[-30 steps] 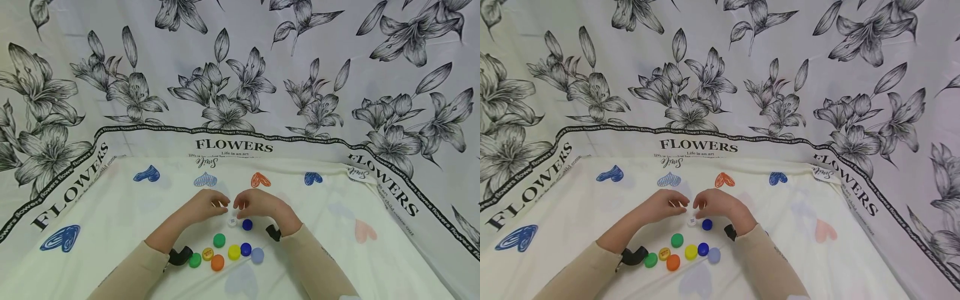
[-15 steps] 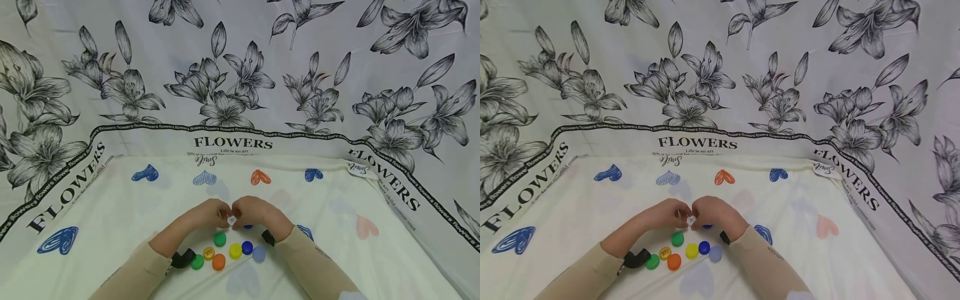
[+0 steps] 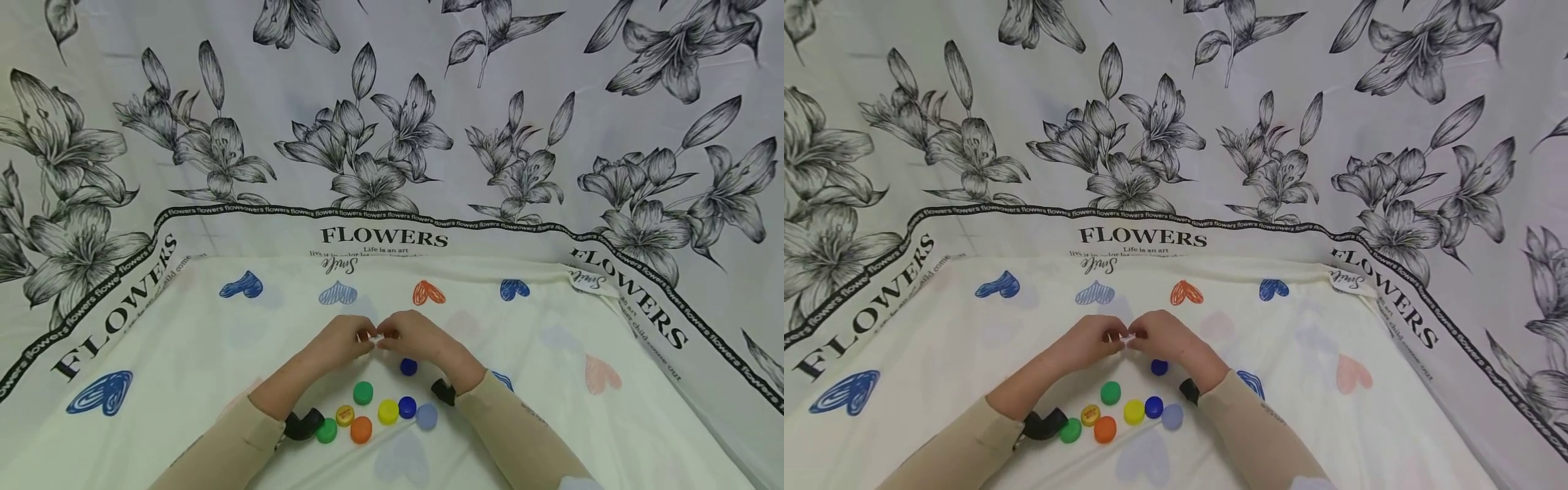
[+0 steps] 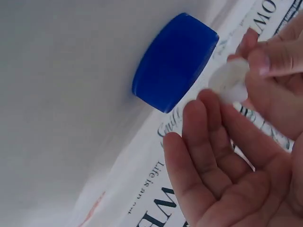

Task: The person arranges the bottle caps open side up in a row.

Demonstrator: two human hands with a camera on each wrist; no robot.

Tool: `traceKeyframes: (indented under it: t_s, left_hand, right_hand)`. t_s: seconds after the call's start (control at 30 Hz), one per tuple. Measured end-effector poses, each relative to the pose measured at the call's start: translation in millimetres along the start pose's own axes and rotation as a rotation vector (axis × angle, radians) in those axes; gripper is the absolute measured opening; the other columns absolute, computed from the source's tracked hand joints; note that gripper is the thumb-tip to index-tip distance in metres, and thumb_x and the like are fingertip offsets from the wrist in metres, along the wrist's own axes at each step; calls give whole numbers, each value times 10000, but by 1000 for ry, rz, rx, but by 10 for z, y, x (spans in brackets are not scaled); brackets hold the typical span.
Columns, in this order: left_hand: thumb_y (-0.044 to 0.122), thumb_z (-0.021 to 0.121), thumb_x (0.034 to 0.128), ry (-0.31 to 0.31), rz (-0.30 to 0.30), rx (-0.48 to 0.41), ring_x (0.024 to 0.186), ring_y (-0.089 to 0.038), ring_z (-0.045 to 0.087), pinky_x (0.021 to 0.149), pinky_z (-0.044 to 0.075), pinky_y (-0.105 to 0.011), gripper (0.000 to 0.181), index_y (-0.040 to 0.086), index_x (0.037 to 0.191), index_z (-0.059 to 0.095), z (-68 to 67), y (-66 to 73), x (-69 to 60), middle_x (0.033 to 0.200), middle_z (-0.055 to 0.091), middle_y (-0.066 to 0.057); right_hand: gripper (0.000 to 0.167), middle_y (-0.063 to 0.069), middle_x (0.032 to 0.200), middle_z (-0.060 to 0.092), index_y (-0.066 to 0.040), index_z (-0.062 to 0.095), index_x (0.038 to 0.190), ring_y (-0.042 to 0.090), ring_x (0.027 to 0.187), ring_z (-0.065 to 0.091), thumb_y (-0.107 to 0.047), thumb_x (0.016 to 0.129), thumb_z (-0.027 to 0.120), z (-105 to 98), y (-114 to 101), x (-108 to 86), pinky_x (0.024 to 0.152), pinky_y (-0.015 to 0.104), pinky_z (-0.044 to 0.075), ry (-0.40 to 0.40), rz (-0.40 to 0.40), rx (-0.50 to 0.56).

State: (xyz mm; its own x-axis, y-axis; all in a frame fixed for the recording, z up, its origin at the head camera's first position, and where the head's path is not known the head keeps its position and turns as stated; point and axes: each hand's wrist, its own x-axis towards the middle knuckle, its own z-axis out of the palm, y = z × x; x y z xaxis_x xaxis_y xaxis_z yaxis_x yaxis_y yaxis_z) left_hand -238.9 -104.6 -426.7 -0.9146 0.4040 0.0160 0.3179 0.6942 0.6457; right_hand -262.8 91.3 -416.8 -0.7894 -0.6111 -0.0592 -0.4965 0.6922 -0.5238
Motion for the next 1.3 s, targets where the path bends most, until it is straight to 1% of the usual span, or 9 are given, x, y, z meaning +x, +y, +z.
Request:
traceKeyframes:
  t_s: [0.2,0.3,0.4,0.53,0.67,0.77,1.0,1.1,1.3]
  left_hand:
    - [103,734,948,128,-47,-118,761,-156,574,702,510,-308,60,78,1001,725,3,-23,51,862,658,21]
    - [103,732,950,143,-86,-206,751,-162,603,708,521,-313,72,59,1007,739,1,-44,85,891,687,2]
    - [93,718,959,114,-120,-273,725,-170,624,677,534,-307,122,35,1060,755,7,-65,106,925,708,-17]
    - [69,684,971,79,-126,-301,743,-174,626,661,536,-303,196,11,1149,744,49,-98,121,989,720,-40]
    - [39,652,971,44,-132,-315,832,-167,639,693,546,-306,313,-25,1275,682,111,-143,134,1076,705,-70]
    - [21,635,966,12,-158,-335,891,-167,645,730,559,-312,391,-55,1349,620,132,-170,129,1164,683,-99]
    - [52,618,971,-45,-230,-359,838,-184,610,731,527,-316,456,-5,1422,575,147,-231,99,1284,626,-106]
    - [56,603,986,-73,-234,-358,910,-209,585,792,518,-347,470,4,1450,549,145,-233,79,1303,565,-113]
    - [43,561,999,-137,-200,-305,1163,-290,518,1032,443,-480,536,-9,1521,449,73,-199,90,1384,501,-137]
  right_hand:
    - [222,-9,904,702,-101,670,1178,117,736,615,-248,1011,672,-20,54,-8,685,285,519,96,89,148]
    - [165,28,885,721,-106,640,1114,143,715,616,-245,1026,647,-41,64,-5,651,290,506,114,140,227]
    - [138,41,857,731,-108,638,1037,155,703,616,-246,1028,643,-55,78,6,637,290,491,122,175,259]
    - [155,35,823,728,-102,661,997,166,696,624,-255,1019,660,-60,105,24,630,290,483,120,215,266]
    - [190,21,867,722,-76,697,1124,166,749,638,-222,1005,677,-52,132,42,670,298,501,89,237,278]
    - [282,26,962,708,-48,687,1264,163,817,625,-164,1008,659,-42,154,59,735,314,518,48,215,269]
    - [388,68,1148,683,-23,612,1401,169,943,606,-107,1022,610,-15,208,61,869,365,522,-49,200,290]
    - [416,79,1209,677,-41,583,1437,180,983,613,-107,1027,597,-8,214,47,902,390,521,-69,216,321]
    - [514,97,1408,597,-68,462,1538,230,1169,599,-74,1033,555,-35,198,41,1005,444,486,-68,183,342]
